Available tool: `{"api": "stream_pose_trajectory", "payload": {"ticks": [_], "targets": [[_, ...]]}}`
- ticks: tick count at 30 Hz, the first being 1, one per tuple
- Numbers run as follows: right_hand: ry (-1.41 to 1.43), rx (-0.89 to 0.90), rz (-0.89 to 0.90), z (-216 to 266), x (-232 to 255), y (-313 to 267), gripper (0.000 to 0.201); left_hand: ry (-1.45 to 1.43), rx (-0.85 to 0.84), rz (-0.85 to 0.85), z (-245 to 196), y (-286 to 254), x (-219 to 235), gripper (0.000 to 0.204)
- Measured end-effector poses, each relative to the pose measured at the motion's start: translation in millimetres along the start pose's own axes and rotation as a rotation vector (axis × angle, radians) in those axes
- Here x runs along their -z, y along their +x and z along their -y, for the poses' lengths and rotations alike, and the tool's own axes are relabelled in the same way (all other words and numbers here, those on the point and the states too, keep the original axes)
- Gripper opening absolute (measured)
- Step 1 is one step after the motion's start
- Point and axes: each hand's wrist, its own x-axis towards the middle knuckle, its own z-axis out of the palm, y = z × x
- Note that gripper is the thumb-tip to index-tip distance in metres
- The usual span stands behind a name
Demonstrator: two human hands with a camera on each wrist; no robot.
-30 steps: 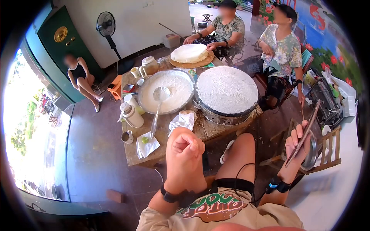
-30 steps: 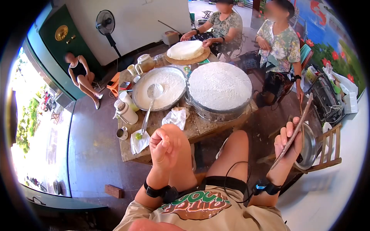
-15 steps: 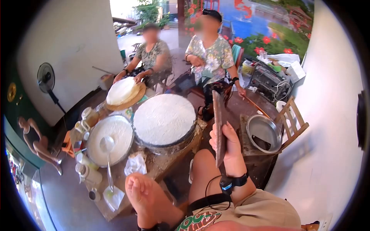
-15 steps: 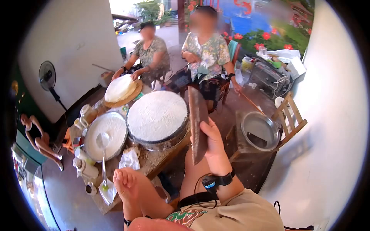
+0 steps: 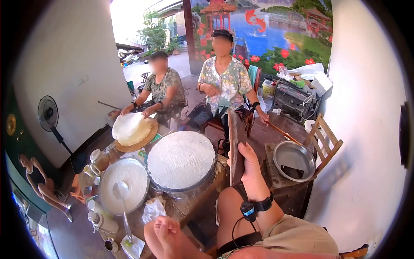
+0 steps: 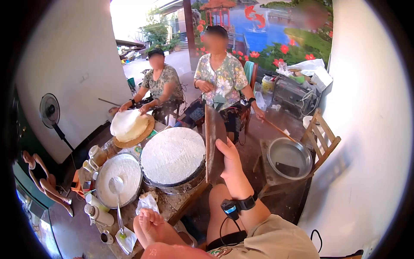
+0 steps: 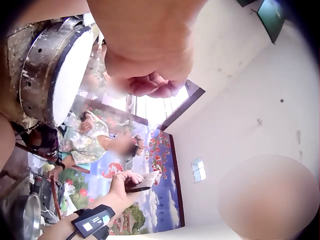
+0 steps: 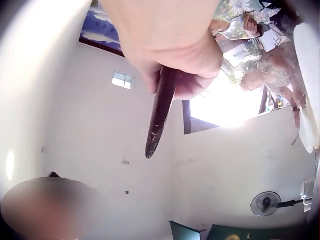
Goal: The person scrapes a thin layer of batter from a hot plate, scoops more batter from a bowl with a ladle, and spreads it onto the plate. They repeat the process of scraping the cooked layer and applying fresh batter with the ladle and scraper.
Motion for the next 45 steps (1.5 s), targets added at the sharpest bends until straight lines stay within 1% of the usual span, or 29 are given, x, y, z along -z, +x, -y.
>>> {"api": "stream_pose_trajectory", "payload": {"ticks": [2, 5, 8, 11, 14, 15, 17, 18, 19, 20, 21, 22, 23, 24, 25, 26, 27, 28, 29, 30, 31, 32, 33, 34, 39, 41, 42, 44, 45], "targets": [[-0.002, -0.033, -0.027, -7, 12, -3, 0.024, -0.034, 0.032, 0.003, 7, -2, 1, 0.011], [0.020, -0.082, 0.020, -11, 29, -10, 0.031, -0.291, 0.128, -0.035, 18, -7, -6, 0.009], [0.019, -0.106, -0.001, -15, 28, -17, 0.035, -0.300, 0.181, 0.103, 23, -9, -5, 0.010], [0.007, -0.131, 0.003, -13, 33, -23, 0.035, -0.339, 0.196, 0.169, 27, -12, -1, 0.010], [-0.016, -0.127, -0.002, -14, 39, -28, 0.034, -0.276, 0.192, 0.093, 16, -18, -8, 0.015], [-0.031, -0.123, -0.010, -14, 41, -29, 0.034, -0.184, 0.113, 0.111, 8, -17, -15, 0.016], [-0.116, -0.085, -0.140, -13, 47, -29, 0.029, 0.003, -0.045, 0.113, -14, -18, -21, 0.019], [-0.161, -0.097, -0.203, -15, 45, -29, 0.027, 0.023, -0.093, 0.131, -24, -16, -5, 0.023], [-0.174, -0.039, -0.324, -17, 42, -30, 0.023, -0.082, -0.083, 0.140, -36, -23, 12, 0.026], [-0.152, -0.074, -0.425, -19, 45, -31, 0.021, -0.103, -0.093, 0.027, -53, -31, 21, 0.029], [-0.157, -0.174, -0.401, -16, 45, -30, 0.023, -0.061, -0.155, 0.017, -68, -37, 29, 0.029], [-0.156, -0.241, -0.394, -15, 50, -29, 0.027, -0.114, -0.209, -0.122, -81, -45, 35, 0.029], [-0.053, -0.251, -0.315, -18, 64, -25, 0.030, -0.098, -0.234, -0.194, -92, -54, 41, 0.024], [0.022, -0.348, -0.010, -16, 83, -22, 0.029, -0.090, -0.249, -0.277, -99, -64, 54, 0.021], [0.124, -0.333, 0.139, -19, 59, -27, 0.026, 0.051, -0.253, -0.267, -105, -69, 61, 0.019], [0.216, -0.377, 0.300, -24, 63, -21, 0.025, 0.034, -0.213, -0.335, -106, -80, 82, 0.015], [0.229, -0.385, 0.258, -27, 71, -22, 0.026, 0.069, -0.223, -0.406, -99, -94, 93, 0.014], [0.081, -0.306, -0.218, -39, 51, -25, 0.027, 0.088, -0.182, -0.508, -93, -105, 113, 0.017], [0.161, -0.444, 0.113, -47, 98, -13, 0.025, 0.206, -0.129, -0.579, -85, -109, 118, 0.020], [0.152, -0.417, 0.099, -55, 106, -11, 0.025, 0.281, -0.074, -0.627, -79, -112, 124, 0.023], [0.098, -0.381, 0.077, -63, 117, -10, 0.023, 0.511, 0.034, -0.688, -81, -108, 112, 0.027], [0.096, -0.353, 0.038, -70, 122, -8, 0.020, 0.574, -0.001, -0.660, -67, -108, 128, 0.033], [0.052, -0.291, -0.096, -72, 97, -16, 0.017, 0.615, 0.069, -0.691, -59, -105, 134, 0.035], [0.040, -0.285, -0.058, -72, 92, -18, 0.014, 0.648, 0.150, -0.722, -55, -100, 137, 0.038], [-0.144, -0.254, -0.170, -74, 93, -18, 0.014, 0.862, 0.288, -0.630, -30, -64, 185, 0.042], [-0.183, -0.230, -0.208, -72, 87, -22, 0.013, 0.987, 0.374, -0.565, -23, -45, 215, 0.033], [-0.197, -0.217, -0.225, -74, 84, -21, 0.013, 1.054, 0.411, -0.531, -25, -35, 217, 0.029], [-0.211, -0.232, -0.201, -74, 88, -21, 0.016, 1.079, 0.213, -0.643, -14, -18, 213, 0.020], [-0.219, -0.239, -0.189, -73, 88, -21, 0.018, 1.089, 0.194, -0.637, -13, -12, 216, 0.020]]}}
